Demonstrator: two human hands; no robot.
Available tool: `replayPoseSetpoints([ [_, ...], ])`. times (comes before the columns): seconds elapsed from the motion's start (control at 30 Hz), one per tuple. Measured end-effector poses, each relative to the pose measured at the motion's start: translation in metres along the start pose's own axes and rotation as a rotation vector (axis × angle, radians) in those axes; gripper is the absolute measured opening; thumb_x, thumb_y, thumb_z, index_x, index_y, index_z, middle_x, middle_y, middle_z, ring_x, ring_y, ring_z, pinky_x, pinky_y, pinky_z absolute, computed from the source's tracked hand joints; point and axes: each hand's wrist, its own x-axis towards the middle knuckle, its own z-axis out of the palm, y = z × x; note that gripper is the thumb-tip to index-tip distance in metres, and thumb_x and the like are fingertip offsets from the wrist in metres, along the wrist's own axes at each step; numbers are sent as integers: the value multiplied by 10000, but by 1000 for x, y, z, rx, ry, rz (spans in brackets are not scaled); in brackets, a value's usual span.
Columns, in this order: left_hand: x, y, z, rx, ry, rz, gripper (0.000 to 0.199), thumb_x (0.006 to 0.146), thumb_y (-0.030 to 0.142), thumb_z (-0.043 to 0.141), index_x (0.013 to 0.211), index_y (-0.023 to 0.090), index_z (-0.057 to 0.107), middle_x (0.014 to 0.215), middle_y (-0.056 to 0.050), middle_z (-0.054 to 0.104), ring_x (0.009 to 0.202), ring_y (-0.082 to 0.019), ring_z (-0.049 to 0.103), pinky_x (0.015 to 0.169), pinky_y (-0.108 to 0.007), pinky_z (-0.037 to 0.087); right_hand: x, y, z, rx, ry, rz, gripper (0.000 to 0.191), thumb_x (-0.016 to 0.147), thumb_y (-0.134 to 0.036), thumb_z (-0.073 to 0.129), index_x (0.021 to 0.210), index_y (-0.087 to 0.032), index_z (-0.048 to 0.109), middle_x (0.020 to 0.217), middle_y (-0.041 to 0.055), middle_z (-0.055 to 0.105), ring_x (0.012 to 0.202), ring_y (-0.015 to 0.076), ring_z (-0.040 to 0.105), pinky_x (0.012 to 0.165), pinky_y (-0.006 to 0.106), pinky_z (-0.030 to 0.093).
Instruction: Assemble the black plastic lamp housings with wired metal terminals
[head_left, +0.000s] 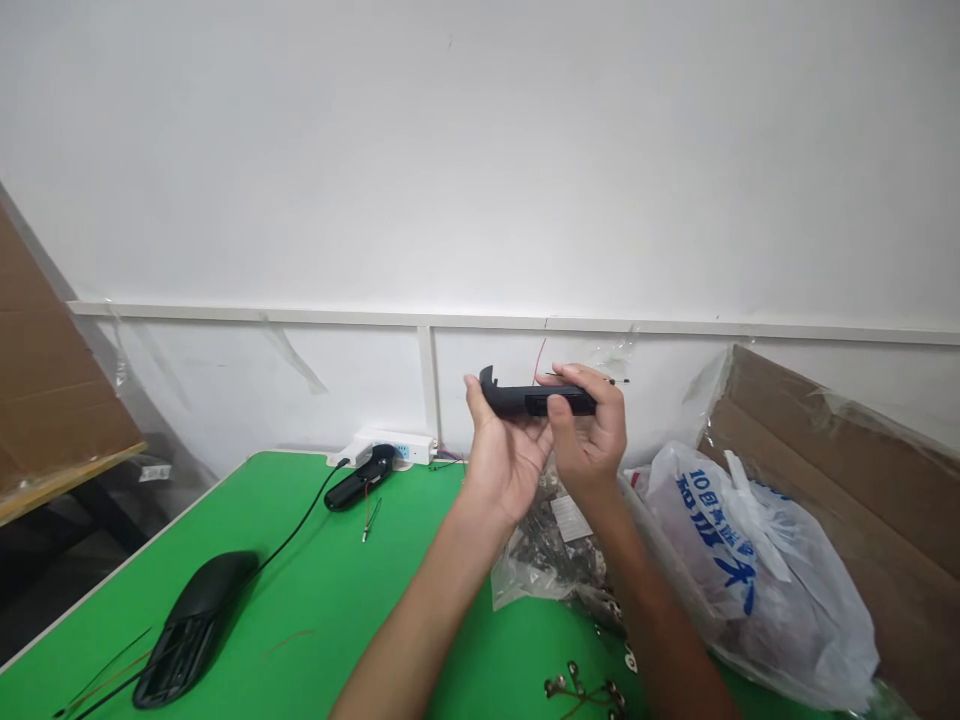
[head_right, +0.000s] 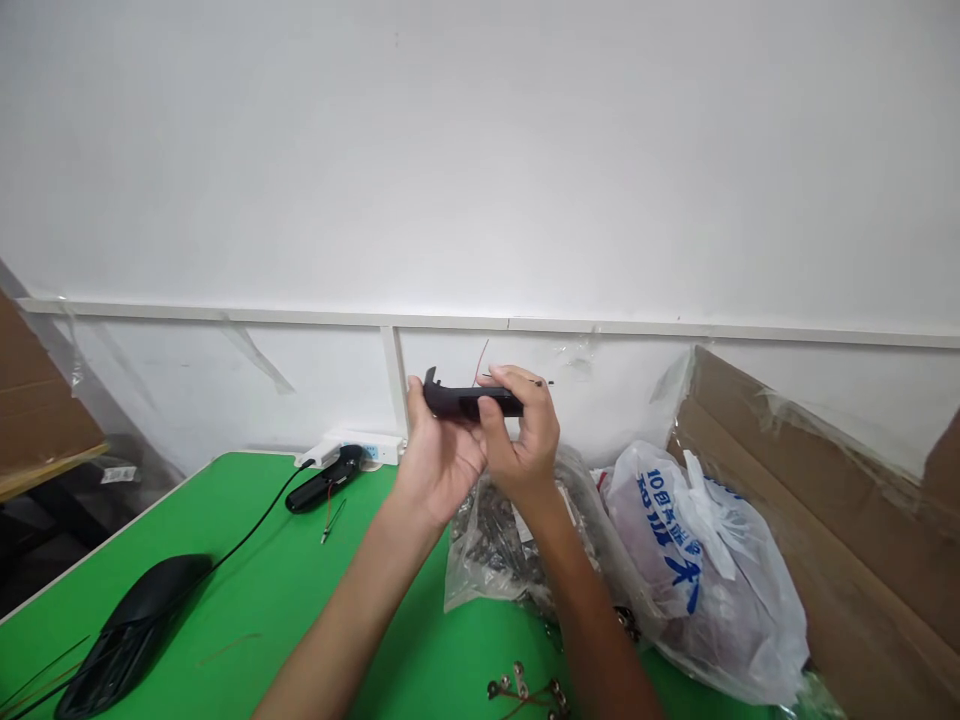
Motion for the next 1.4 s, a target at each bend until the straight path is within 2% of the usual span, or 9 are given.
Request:
replayPoseSetpoints([
  [0.13, 13, -21, -20, 341, -21, 126, 685, 971, 791, 437, 1318, 224, 600, 1374, -157, 662, 1250, -307, 660, 900, -416, 606, 19, -14, -17, -153, 125, 122, 184, 971, -279, 710, 1152, -247, 713, 1093, 49, 747, 1054, 219, 721, 949, 407, 590],
  [0.23, 35, -25, -45, 790, 28, 774, 732, 898, 720, 654, 1446, 280, 452, 1575, -173, 479, 1435, -338, 515, 1078, -510, 514, 33, -28, -26, -295, 231, 230, 135, 977, -324, 699, 1044, -209, 718, 1007, 41, 742, 967, 197, 713, 871, 361, 584],
  [0.3, 46, -21, -58, 1153, -162, 1271, 821, 844, 591, 788, 1498, 283, 399, 1590, -192, 450, 1483, -370, 459, 1147, -561, 448, 37, -36, -26, -382, 232, 258, 154, 987, -347, 673, 1020, -201, 712, 993, 45, 739, 947, 198, 708, 840, 353, 578],
  [0.4, 53, -13, -65, 1496, -404, 1597, 780, 892, 385, 764, 1555, 275, 367, 1533, -197, 526, 1445, -365, 506, 1143, -550, 451, 34, -47, -17, -465, 179, 250, 182, 999, -366, 637, 1040, -200, 698, 1005, 59, 743, 938, 210, 711, 833, 371, 584],
  [0.6, 51, 6, -68, 1260, -334, 1615, 584, 898, 274, 725, 1445, 248, 523, 1244, -115, 702, 1162, -266, 687, 984, -428, 571, 15, -74, -1, -295, -29, 143, 374, 1046, -355, 554, 1400, -244, 598, 1246, 101, 736, 1089, 243, 739, 865, 409, 640],
  [0.73, 41, 30, -65, 1072, -473, 1343, 404, 845, 285, 826, 1214, 251, 663, 1083, -53, 751, 954, -195, 744, 836, -320, 599, 13, -83, -2, -42, 97, 29, 479, 1088, -499, 439, 1518, -302, 511, 1361, 115, 688, 963, 241, 767, 704, 407, 655],
  [0.87, 21, 43, -50, 955, -599, 1048, 331, 799, 299, 876, 1086, 225, 729, 1003, -72, 770, 883, -191, 741, 802, -317, 588, 23, -65, -12, 175, 155, 243, 554, 1093, -587, 309, 1405, -234, 601, 1010, 73, 753, 816, 221, 742, 747, 441, 634],
  [1.1, 12, 38, -35, 1026, -803, 927, 292, 758, 300, 886, 1033, 269, 793, 981, -98, 788, 1068, -291, 717, 975, -468, 556, 21, -29, -8, 382, -202, 740, 699, 1013, -770, 304, 1142, -197, 682, 1074, 106, 759, 1080, 249, 729, 952, 445, 603],
  [1.4, 17, 32, -34, 1130, -843, 992, 467, 698, 267, 858, 1143, 297, 719, 1249, -94, 733, 1310, -326, 597, 1255, -611, 327, 17, -31, 10, 549, -231, 695, 577, 995, -762, 400, 972, -228, 617, 920, 83, 678, 934, 247, 716, 868, 411, 639],
])
